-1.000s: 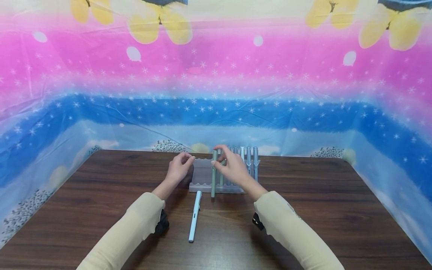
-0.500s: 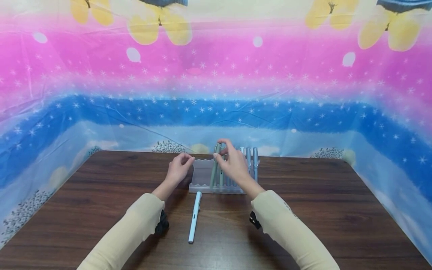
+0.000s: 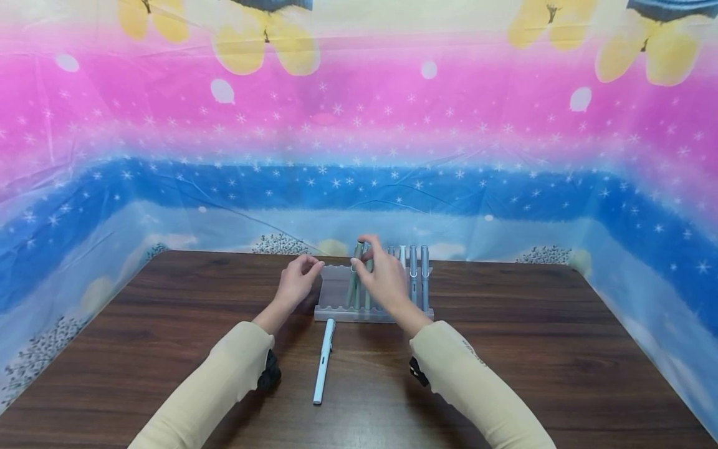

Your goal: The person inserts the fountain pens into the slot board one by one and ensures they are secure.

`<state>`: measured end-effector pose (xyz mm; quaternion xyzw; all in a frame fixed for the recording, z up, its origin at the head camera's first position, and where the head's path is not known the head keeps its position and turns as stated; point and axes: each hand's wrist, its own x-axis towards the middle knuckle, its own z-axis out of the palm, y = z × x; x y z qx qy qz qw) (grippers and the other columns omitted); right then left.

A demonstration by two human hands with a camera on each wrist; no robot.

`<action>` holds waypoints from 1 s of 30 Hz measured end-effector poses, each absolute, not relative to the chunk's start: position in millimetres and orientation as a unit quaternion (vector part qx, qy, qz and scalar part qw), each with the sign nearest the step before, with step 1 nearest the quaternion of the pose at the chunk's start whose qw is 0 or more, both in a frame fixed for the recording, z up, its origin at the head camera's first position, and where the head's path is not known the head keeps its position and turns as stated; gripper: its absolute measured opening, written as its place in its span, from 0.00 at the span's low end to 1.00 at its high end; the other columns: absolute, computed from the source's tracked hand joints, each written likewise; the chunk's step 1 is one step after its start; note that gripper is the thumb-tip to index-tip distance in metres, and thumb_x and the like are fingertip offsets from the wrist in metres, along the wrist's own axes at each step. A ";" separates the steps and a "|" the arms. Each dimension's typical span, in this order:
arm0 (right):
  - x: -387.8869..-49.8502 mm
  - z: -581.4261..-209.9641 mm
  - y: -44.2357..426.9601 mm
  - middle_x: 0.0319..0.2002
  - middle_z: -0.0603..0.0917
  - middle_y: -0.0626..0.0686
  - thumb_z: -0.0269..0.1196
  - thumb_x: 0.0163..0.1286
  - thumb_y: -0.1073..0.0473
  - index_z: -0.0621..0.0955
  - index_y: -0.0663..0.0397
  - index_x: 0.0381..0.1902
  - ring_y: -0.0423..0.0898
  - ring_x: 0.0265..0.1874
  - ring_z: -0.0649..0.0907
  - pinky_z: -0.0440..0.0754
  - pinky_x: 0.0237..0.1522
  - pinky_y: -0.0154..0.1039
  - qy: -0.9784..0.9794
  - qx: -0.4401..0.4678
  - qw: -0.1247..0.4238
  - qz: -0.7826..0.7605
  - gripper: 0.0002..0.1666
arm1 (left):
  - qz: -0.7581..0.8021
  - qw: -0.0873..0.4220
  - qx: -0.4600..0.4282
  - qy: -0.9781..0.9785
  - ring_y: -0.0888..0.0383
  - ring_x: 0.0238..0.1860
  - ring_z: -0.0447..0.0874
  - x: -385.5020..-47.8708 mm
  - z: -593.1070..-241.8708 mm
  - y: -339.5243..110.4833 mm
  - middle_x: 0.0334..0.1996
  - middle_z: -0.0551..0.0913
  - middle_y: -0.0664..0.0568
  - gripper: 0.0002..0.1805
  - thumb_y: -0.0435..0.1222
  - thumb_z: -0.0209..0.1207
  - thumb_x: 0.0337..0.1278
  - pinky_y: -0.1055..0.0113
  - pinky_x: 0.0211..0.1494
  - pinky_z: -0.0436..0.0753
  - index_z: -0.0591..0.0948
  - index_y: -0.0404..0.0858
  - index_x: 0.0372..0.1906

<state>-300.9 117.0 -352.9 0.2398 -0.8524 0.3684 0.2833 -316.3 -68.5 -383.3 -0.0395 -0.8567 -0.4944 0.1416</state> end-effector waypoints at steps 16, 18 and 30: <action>-302.1 -358.5 112.1 0.29 0.81 0.46 0.58 0.61 0.53 0.68 0.44 0.54 0.39 0.10 0.68 0.65 0.09 0.36 -0.871 0.230 0.231 0.367 0.23 | -0.490 0.145 -0.038 -0.859 0.50 0.42 0.75 -316.3 -383.3 -67.8 0.36 0.79 0.46 0.11 0.40 0.52 0.59 0.57 0.45 0.71 0.76 0.35 0.34; -303.0 -358.6 112.4 0.29 0.81 0.47 0.58 0.62 0.53 0.68 0.44 0.55 0.40 0.11 0.69 0.65 0.10 0.36 -0.872 0.232 0.221 0.369 0.23 | -0.490 0.145 -0.039 -0.859 0.51 0.41 0.75 -316.1 -383.3 -67.9 0.36 0.79 0.46 0.11 0.40 0.52 0.59 0.58 0.45 0.71 0.76 0.35 0.34; -306.9 -357.3 112.0 0.29 0.80 0.48 0.58 0.62 0.58 0.67 0.45 0.55 0.40 0.15 0.72 0.70 0.16 0.37 -0.876 0.250 0.170 0.375 0.23 | -0.485 0.147 -0.037 -0.861 0.50 0.42 0.75 -318.3 -385.2 -67.6 0.36 0.79 0.46 0.11 0.40 0.52 0.59 0.57 0.45 0.71 0.76 0.35 0.34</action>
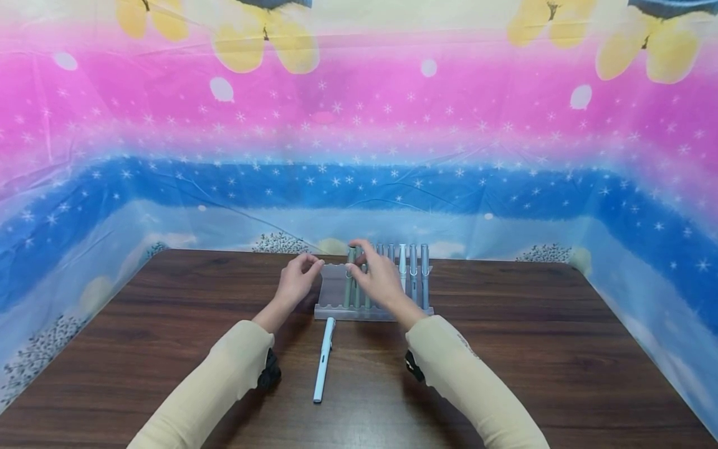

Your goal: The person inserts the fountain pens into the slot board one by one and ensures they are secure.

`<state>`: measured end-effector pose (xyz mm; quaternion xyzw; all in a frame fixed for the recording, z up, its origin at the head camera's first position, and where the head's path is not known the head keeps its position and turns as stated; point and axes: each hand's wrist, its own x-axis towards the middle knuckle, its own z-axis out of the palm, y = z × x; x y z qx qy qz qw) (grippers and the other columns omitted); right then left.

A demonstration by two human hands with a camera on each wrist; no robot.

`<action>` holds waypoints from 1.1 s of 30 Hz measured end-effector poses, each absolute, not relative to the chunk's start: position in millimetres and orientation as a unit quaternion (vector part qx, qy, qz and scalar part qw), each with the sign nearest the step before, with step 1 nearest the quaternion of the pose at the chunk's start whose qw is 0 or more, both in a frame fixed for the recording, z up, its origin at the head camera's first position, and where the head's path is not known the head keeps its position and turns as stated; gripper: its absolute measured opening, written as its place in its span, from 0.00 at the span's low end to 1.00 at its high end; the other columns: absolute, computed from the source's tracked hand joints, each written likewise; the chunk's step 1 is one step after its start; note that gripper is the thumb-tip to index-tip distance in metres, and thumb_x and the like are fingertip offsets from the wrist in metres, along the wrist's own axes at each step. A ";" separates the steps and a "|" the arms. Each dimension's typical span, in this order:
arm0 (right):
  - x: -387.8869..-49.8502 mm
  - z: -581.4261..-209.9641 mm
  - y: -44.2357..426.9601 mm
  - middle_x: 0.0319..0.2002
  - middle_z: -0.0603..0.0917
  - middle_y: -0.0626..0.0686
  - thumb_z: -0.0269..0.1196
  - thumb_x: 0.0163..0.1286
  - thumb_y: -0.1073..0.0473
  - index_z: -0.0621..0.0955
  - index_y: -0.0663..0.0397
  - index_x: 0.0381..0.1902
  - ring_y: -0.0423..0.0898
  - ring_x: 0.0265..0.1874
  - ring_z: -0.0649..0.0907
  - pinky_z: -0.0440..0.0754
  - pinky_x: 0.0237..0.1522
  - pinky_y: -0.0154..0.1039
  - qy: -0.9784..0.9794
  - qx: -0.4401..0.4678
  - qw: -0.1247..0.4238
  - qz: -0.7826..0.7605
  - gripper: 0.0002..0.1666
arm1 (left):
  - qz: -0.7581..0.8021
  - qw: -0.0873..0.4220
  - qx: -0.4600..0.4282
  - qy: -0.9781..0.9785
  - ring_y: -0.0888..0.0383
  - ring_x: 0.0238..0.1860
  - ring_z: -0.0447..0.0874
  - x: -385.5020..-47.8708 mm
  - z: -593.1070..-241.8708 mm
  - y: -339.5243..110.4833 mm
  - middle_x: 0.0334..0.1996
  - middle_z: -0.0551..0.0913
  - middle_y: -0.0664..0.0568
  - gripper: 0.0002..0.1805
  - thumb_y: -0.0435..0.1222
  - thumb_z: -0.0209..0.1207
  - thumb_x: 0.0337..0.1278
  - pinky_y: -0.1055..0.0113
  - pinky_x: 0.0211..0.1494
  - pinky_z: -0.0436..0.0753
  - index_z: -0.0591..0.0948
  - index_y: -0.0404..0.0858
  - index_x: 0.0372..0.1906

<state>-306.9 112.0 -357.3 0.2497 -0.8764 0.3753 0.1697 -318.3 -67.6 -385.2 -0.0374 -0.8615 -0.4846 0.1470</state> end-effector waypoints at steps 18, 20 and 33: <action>-313.4 -356.1 112.4 0.21 0.74 0.43 0.62 0.57 0.58 0.64 0.45 0.61 0.39 0.14 0.71 0.69 0.15 0.34 -0.907 0.267 0.151 0.289 0.34 | -0.486 0.147 -0.037 -0.861 0.50 0.42 0.75 -318.0 -385.9 -67.9 0.37 0.79 0.45 0.10 0.40 0.52 0.59 0.57 0.45 0.71 0.76 0.35 0.33; -314.2 -356.1 112.4 0.20 0.74 0.43 0.62 0.58 0.58 0.63 0.45 0.61 0.39 0.14 0.71 0.70 0.16 0.34 -0.909 0.258 0.139 0.296 0.34 | -0.487 0.145 -0.037 -0.861 0.50 0.42 0.75 -317.7 -385.7 -68.0 0.37 0.79 0.45 0.11 0.40 0.52 0.59 0.58 0.45 0.71 0.76 0.35 0.34; -319.9 -353.6 110.4 0.16 0.72 0.45 0.62 0.58 0.54 0.62 0.44 0.62 0.41 0.12 0.71 0.68 0.13 0.36 -0.924 0.228 0.119 0.284 0.35 | -0.490 0.147 -0.039 -0.858 0.51 0.43 0.75 -318.3 -385.6 -67.8 0.38 0.79 0.45 0.10 0.40 0.52 0.59 0.57 0.45 0.71 0.76 0.36 0.34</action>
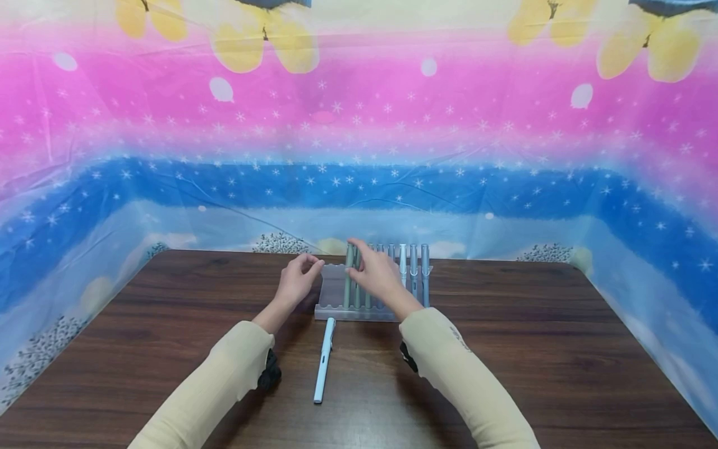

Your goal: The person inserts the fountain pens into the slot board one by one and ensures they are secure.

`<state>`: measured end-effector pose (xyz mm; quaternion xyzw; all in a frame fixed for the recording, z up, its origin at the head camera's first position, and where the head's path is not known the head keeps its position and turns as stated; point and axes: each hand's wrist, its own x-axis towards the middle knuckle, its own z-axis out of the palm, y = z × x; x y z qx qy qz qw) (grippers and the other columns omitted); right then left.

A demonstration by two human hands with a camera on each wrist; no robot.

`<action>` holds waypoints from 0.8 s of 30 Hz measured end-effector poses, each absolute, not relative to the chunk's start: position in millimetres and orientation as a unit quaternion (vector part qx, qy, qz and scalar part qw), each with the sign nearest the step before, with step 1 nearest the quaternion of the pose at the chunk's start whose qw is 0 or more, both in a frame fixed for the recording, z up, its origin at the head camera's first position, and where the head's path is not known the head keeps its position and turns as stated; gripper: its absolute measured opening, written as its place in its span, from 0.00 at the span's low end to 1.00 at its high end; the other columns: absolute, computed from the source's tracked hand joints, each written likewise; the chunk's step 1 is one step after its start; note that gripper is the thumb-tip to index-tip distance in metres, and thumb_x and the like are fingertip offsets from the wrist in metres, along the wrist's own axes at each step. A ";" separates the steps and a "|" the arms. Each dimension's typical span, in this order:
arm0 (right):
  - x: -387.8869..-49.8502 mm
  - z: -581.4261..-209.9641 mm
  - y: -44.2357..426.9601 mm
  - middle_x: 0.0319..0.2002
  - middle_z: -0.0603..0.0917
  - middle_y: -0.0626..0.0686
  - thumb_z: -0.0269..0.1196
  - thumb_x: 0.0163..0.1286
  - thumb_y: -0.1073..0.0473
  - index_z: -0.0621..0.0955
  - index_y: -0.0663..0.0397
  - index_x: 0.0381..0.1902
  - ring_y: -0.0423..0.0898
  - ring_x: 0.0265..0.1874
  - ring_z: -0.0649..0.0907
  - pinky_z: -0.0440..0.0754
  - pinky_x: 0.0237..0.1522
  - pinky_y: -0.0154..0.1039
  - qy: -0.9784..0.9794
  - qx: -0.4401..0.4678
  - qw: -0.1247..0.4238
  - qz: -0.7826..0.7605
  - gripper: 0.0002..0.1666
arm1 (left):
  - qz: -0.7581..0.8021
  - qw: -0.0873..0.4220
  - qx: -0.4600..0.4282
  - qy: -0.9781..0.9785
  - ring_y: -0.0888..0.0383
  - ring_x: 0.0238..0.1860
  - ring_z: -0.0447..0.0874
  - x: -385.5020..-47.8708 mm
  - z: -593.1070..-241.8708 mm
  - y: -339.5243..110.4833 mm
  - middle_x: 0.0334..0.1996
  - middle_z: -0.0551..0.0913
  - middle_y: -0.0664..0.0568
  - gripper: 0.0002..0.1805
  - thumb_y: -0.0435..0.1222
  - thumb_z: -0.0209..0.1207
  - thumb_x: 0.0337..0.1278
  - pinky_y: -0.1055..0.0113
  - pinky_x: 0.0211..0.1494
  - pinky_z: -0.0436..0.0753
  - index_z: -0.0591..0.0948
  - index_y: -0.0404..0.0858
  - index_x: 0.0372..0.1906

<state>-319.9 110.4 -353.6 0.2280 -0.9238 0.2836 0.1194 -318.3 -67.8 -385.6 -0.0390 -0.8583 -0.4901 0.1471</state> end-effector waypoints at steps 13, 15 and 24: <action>-322.2 -349.0 104.1 0.16 0.72 0.46 0.63 0.57 0.55 0.63 0.45 0.62 0.42 0.12 0.71 0.67 0.11 0.35 -0.938 0.213 0.101 0.254 0.36 | -0.489 0.144 -0.038 -0.860 0.50 0.43 0.75 -317.8 -384.9 -66.9 0.37 0.79 0.45 0.11 0.40 0.52 0.59 0.57 0.45 0.72 0.76 0.35 0.34; -322.0 -348.0 103.3 0.16 0.72 0.46 0.62 0.57 0.55 0.63 0.45 0.62 0.42 0.12 0.71 0.67 0.11 0.35 -0.941 0.210 0.100 0.246 0.35 | -0.489 0.144 -0.039 -0.860 0.50 0.43 0.75 -317.6 -384.7 -66.9 0.38 0.79 0.45 0.11 0.40 0.52 0.59 0.57 0.45 0.72 0.76 0.35 0.34; -320.0 -345.5 101.0 0.14 0.72 0.46 0.62 0.58 0.55 0.62 0.45 0.63 0.43 0.12 0.71 0.64 0.10 0.34 -0.944 0.207 0.097 0.239 0.36 | -0.490 0.146 -0.038 -0.858 0.50 0.43 0.75 -316.4 -383.8 -67.9 0.37 0.79 0.45 0.11 0.40 0.52 0.58 0.58 0.45 0.72 0.76 0.35 0.34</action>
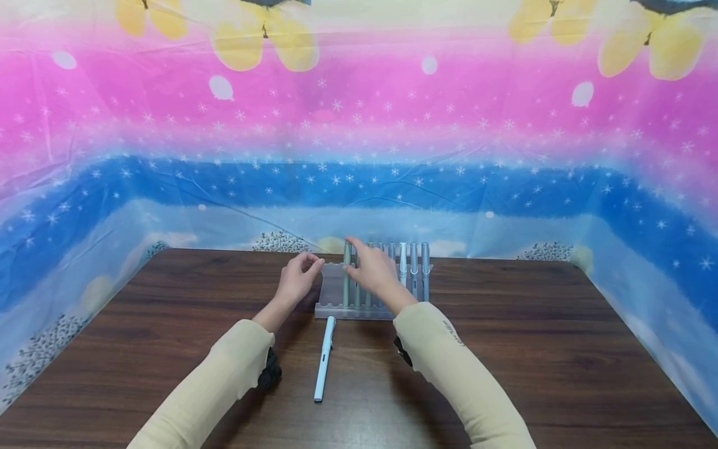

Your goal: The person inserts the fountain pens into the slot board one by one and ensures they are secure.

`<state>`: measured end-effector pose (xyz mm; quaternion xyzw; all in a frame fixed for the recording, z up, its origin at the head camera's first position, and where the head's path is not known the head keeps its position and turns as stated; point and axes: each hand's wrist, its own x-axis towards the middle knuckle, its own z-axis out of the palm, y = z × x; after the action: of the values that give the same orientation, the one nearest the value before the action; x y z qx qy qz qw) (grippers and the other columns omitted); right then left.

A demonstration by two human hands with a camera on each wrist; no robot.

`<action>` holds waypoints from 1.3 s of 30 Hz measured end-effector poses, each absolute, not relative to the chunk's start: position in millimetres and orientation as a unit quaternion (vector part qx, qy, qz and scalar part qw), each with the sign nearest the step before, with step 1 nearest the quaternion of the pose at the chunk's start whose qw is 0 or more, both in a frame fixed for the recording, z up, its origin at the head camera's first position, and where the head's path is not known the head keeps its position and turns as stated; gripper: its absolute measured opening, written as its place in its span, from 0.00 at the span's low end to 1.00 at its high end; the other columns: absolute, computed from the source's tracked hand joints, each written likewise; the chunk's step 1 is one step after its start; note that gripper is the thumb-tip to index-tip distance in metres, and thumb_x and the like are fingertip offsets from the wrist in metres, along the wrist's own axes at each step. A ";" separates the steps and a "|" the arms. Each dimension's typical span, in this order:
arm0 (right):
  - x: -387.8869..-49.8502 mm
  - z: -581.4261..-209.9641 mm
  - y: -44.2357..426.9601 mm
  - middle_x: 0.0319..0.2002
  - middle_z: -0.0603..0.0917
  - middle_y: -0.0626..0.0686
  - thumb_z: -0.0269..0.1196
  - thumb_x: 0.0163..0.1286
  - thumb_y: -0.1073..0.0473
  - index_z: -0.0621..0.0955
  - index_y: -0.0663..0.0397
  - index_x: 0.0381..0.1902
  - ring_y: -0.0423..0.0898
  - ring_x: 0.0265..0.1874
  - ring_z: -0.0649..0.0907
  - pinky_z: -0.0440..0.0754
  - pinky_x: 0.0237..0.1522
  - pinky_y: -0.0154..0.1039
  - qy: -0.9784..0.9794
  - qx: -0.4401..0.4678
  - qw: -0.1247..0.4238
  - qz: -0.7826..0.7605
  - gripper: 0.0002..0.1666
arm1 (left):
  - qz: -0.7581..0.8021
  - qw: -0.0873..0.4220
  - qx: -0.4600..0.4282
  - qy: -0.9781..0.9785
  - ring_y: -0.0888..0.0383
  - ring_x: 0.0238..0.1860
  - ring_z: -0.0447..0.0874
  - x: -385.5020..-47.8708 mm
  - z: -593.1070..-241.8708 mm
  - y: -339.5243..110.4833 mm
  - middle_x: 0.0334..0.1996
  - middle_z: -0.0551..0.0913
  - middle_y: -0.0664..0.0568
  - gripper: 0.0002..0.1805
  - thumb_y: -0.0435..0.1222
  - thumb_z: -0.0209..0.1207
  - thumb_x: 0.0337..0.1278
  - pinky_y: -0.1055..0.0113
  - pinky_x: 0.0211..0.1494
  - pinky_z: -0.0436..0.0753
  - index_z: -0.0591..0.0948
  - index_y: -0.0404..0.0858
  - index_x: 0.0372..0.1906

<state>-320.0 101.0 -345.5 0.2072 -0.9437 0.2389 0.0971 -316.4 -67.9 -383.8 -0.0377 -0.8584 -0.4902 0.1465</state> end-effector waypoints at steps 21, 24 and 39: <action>-309.5 -355.2 115.2 0.15 0.72 0.43 0.62 0.57 0.56 0.67 0.46 0.59 0.40 0.11 0.69 0.67 0.13 0.35 -0.920 0.231 0.146 0.279 0.31 | -0.494 0.144 -0.036 -0.857 0.51 0.42 0.75 -316.2 -384.0 -67.3 0.37 0.79 0.45 0.10 0.40 0.52 0.59 0.58 0.44 0.71 0.76 0.36 0.34; -306.1 -359.2 118.1 0.15 0.71 0.42 0.62 0.57 0.57 0.68 0.47 0.58 0.40 0.11 0.69 0.67 0.13 0.35 -0.921 0.230 0.147 0.277 0.30 | -0.495 0.143 -0.036 -0.856 0.50 0.42 0.74 -316.1 -384.5 -67.4 0.37 0.79 0.45 0.10 0.40 0.52 0.59 0.58 0.45 0.71 0.76 0.36 0.34; -292.1 -377.1 127.7 0.15 0.72 0.40 0.62 0.57 0.57 0.74 0.49 0.50 0.37 0.11 0.69 0.66 0.12 0.34 -0.915 0.260 0.124 0.283 0.21 | -0.490 0.149 -0.037 -0.858 0.50 0.42 0.75 -318.3 -386.0 -67.4 0.37 0.79 0.45 0.10 0.39 0.52 0.59 0.57 0.45 0.71 0.76 0.36 0.34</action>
<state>-292.1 127.7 -377.1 0.2598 -0.9149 0.2831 0.1238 -318.3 -67.4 -386.0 -0.0371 -0.8580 -0.4903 0.1488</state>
